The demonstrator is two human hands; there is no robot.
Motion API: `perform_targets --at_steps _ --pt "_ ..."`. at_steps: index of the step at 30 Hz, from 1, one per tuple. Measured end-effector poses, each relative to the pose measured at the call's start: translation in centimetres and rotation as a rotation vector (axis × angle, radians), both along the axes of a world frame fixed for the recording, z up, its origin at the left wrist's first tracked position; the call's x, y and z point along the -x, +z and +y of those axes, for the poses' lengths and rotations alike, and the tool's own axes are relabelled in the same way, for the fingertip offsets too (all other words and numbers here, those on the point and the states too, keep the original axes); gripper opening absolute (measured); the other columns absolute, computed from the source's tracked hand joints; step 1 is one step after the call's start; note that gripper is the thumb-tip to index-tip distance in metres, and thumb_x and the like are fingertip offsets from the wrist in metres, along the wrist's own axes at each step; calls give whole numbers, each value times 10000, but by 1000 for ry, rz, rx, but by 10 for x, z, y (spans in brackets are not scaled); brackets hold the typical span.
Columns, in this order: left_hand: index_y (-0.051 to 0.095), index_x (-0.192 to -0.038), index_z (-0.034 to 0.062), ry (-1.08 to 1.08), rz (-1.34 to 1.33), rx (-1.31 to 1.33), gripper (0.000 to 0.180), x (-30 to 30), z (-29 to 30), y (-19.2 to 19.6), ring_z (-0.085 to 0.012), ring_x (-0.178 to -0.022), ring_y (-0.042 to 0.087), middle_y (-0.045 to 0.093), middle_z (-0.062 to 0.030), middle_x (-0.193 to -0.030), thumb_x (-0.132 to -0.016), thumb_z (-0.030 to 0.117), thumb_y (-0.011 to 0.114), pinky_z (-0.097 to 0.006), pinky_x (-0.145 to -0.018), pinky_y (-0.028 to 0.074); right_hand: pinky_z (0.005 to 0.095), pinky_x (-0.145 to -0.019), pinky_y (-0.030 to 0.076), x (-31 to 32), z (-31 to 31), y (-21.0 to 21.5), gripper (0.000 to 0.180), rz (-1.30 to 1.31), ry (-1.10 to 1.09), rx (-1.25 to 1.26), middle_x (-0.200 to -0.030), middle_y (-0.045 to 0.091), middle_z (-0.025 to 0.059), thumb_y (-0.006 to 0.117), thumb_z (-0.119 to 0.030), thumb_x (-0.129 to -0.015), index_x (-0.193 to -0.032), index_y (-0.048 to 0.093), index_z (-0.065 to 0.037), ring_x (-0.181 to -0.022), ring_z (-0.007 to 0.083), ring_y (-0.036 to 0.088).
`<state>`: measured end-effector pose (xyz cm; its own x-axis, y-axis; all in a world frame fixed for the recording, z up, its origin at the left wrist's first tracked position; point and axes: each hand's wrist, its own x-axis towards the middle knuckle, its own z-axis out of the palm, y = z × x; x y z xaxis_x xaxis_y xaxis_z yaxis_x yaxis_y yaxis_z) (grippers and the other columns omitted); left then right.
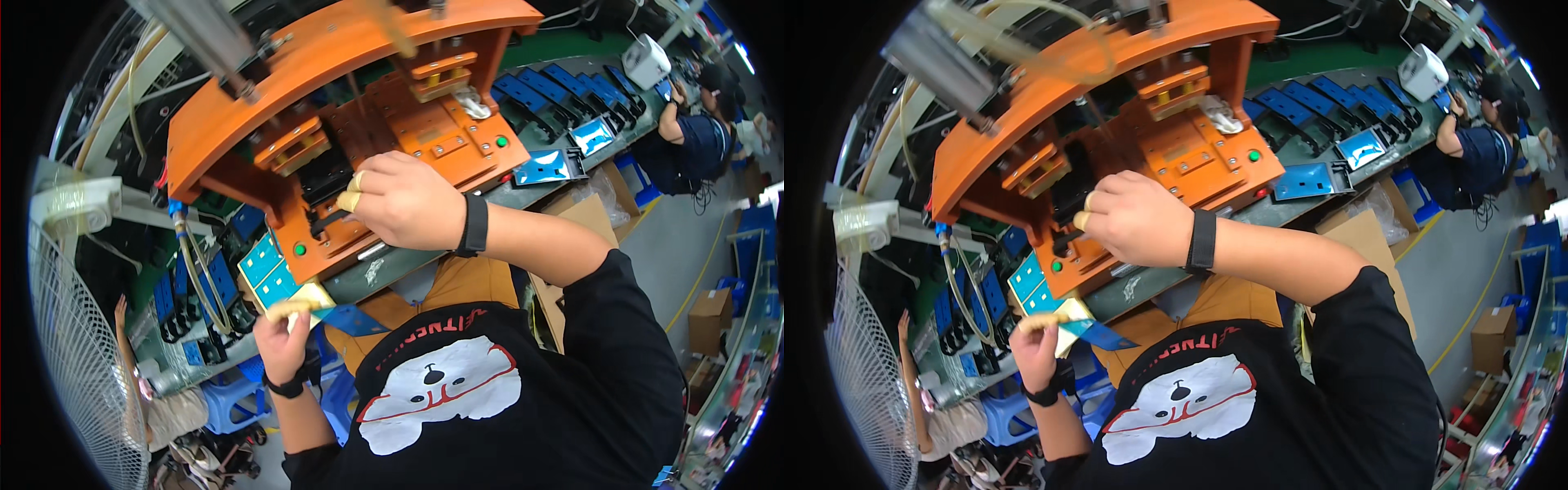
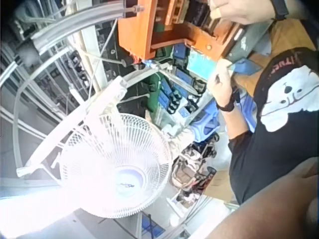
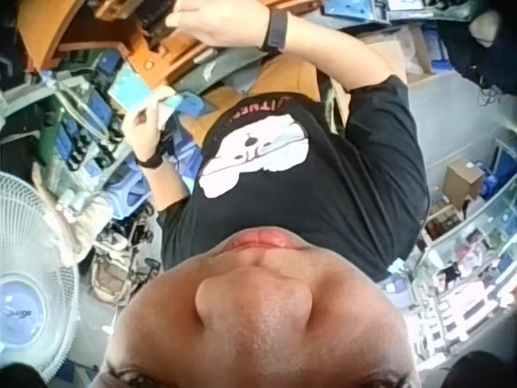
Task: Operating a pneumatic press to assemble small electronic components and applying adhesive backing or tape.
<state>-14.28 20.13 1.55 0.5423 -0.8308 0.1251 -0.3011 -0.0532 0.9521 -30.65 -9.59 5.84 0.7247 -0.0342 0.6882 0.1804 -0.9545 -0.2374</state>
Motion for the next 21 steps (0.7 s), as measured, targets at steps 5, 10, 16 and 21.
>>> perform_targets --at_steps 5,10,16,21 --pt "707 -1076 33 -56 -434 59 182 -24 -105 28 -293 -1140 654 699 -156 -1222 -894 30 725 -408 -1024 473 312 -691 525 110 -22 77 167 59 -29 -812 -900 733 61 702 -96 -948 -1093 742 -24 -772 161 680" --pt "670 -1192 -19 -77 -374 -57 319 -47 -178 40 -339 -1124 652 684 -198 -1194 -922 143 718 -366 -994 488 364 -825 591 273 -113 15 293 -374 30 -1556 -1048 729 127 553 -220 -1058 -1218 634 12 -973 247 723" --pt "560 -1355 93 -78 -1107 -412 378 -107 -209 4 -253 -1280 585 610 -85 -1370 -1008 241 591 -405 -1097 467 410 -977 568 341 -267 -89 298 -664 -13 -1931 -1130 711 167 579 -236 -1056 -1215 630 11 -1119 295 677" --pt "435 -1447 112 -189 411 37 469 -153 -214 -12 -301 -1334 516 494 -159 -1459 -1056 366 482 -419 -1134 441 442 -1114 487 229 -369 -146 396 -622 -219 -2087 -1340 577 282 488 -227 -1090 -1304 483 106 -1253 361 592"
